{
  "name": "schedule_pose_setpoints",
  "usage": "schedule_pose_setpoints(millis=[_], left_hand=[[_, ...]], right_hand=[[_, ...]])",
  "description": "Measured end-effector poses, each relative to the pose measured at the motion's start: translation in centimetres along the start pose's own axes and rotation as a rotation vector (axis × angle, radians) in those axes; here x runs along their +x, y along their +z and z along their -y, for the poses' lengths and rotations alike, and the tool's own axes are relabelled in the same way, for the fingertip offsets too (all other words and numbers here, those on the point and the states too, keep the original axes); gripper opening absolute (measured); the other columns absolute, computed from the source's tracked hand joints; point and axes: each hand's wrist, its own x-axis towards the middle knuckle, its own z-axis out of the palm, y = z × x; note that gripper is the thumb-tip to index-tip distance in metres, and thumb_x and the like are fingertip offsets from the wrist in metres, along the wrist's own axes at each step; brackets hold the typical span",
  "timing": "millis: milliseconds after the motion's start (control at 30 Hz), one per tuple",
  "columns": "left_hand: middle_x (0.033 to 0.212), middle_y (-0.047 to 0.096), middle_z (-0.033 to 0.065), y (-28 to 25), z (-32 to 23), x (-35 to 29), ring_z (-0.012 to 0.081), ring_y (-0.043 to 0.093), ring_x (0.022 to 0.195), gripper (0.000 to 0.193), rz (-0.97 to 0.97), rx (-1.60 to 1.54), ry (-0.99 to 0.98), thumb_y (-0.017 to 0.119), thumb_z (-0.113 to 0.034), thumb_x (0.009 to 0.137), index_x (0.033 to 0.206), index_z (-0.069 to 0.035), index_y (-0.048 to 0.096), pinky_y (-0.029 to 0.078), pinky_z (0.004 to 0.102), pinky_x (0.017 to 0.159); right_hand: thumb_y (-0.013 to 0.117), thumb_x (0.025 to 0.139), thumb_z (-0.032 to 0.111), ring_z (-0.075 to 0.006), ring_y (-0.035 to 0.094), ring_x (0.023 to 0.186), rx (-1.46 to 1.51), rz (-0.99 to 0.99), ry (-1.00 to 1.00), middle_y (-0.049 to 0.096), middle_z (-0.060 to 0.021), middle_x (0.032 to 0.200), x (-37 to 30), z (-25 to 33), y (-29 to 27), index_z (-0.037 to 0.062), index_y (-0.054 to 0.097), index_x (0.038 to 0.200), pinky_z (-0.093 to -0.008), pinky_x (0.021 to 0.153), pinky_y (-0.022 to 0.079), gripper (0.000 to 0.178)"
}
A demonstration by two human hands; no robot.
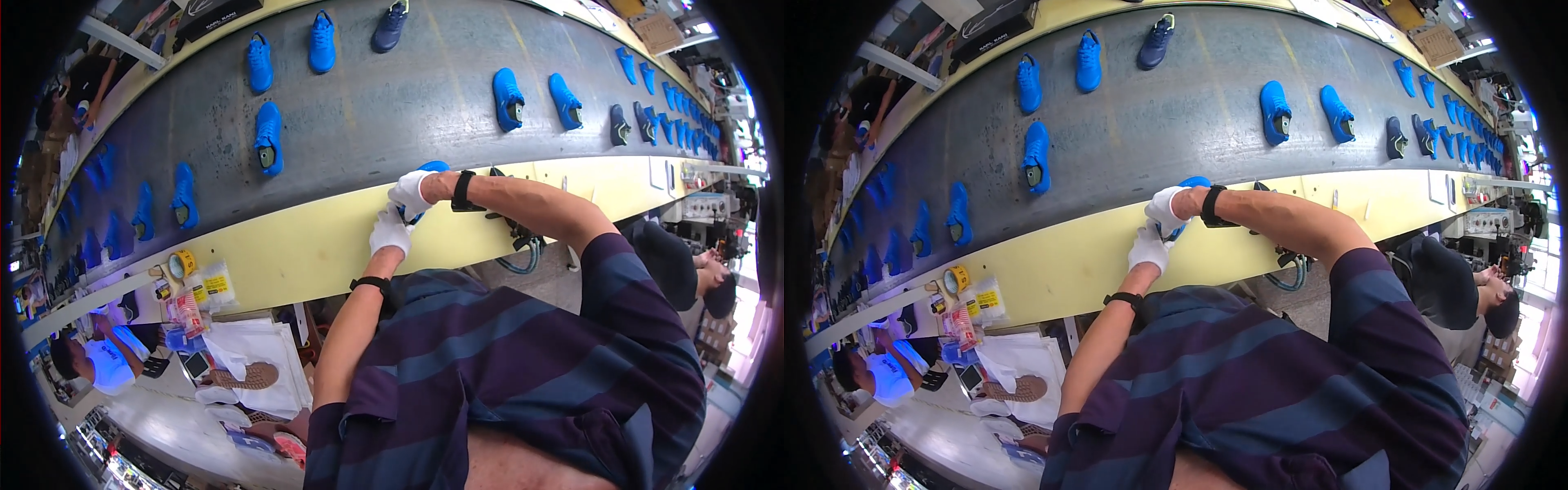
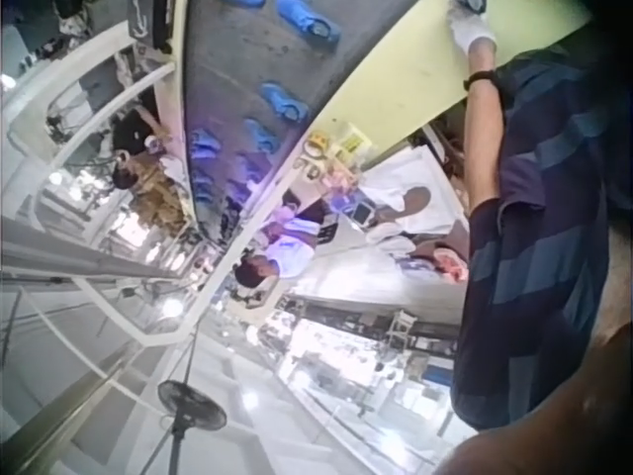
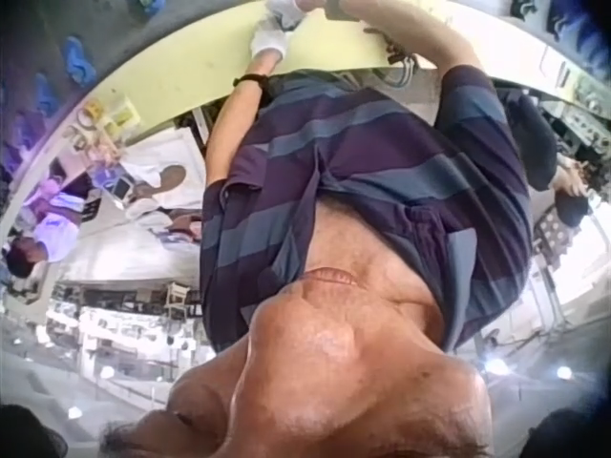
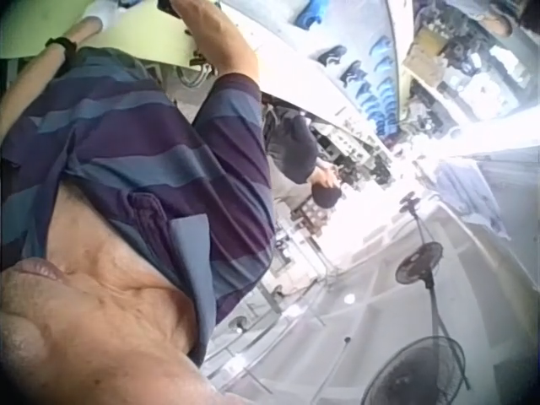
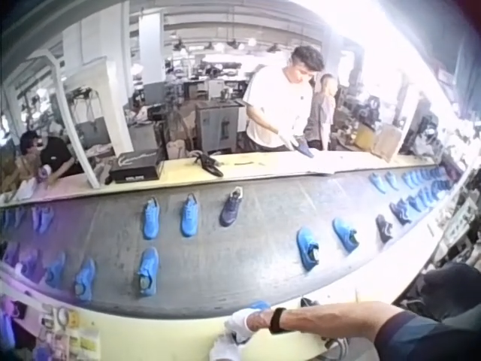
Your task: Insert shoe lasts and component parts into blue shoe uppers on a conveyor assembly line.
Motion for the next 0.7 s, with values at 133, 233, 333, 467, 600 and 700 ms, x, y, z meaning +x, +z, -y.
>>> schedule_pose_setpoints(millis=[133,233,333,467,600,700], left_hand=[[0.134,0.059,0.0232,-0.2,0.1,0.0,0.0414,0.065,0.121,0.065,-0.001,-0.02,-0.011,0.075,-0.035,0.094,0.143,-0.01,0.041,0.057,0.0522,0.097],[0.135,0.059,0.0232,-0.1,0.1,-0.1,0.0414,0.066,0.121,0.065,-0.003,-0.03,-0.015,0.074,-0.036,0.094,0.143,-0.01,0.041,0.057,0.0521,0.097],[0.135,0.058,0.023,-0.2,-0.4,-0.1,0.0412,0.066,0.12,0.066,0.011,-0.036,-0.029,0.074,-0.037,0.094,0.144,-0.009,0.041,0.057,0.0519,0.097],[0.135,0.058,0.0231,0.6,-0.5,0.6,0.0409,0.067,0.119,0.064,0.005,-0.067,-0.065,0.072,-0.039,0.095,0.142,-0.008,0.041,0.057,0.052,0.096],[0.133,0.058,0.0232,1.5,-0.3,0.4,0.0411,0.069,0.115,0.057,-0.082,-0.004,-0.037,0.071,-0.035,0.096,0.138,-0.007,0.043,0.058,0.0518,0.093],[0.14,0.055,0.027,0.2,-1.4,0.2,0.0454,0.067,0.117,0.062,0.023,-0.11,-0.089,0.066,-0.032,0.097,0.146,-0.005,0.038,0.056,0.055,0.095]], right_hand=[[0.084,0.08,0.036,-0.0415,0.074,0.089,-0.026,-0.066,-0.011,0.076,-0.0196,0.096,-0.7,0.7,-0.1,0.0037,0.071,0.109,-0.049,0.076,0.059,0.046],[0.084,0.08,0.038,-0.0417,0.075,0.09,-0.005,-0.084,0.007,0.076,-0.0205,0.095,-1.1,1.0,-0.4,0.0042,0.07,0.111,-0.0493,0.076,0.059,0.049],[0.082,0.079,0.039,-0.0413,0.075,0.089,-0.036,-0.033,0.038,0.077,-0.0202,0.094,-1.1,0.9,-0.5,0.0042,0.073,0.108,-0.0495,0.075,0.059,0.046],[0.078,0.08,0.039,-0.0403,0.075,0.086,0.084,-0.021,0.1,0.077,-0.0198,0.091,-1.1,0.6,1.1,0.0049,0.078,0.099,-0.0495,0.072,0.059,0.039],[0.076,0.081,0.035,-0.041,0.074,0.078,0.178,-0.252,0.18,0.075,-0.0219,0.084,-2.0,0.9,4.0,0.005,0.079,0.094,-0.049,0.068,0.058,0.033],[0.071,0.081,0.021,-0.0445,0.072,0.074,0.417,-0.56,0.313,0.071,-0.0241,0.076,-2.5,1.4,7.4,0.0024,0.074,0.083,-0.0505,0.067,0.058,0.019]])
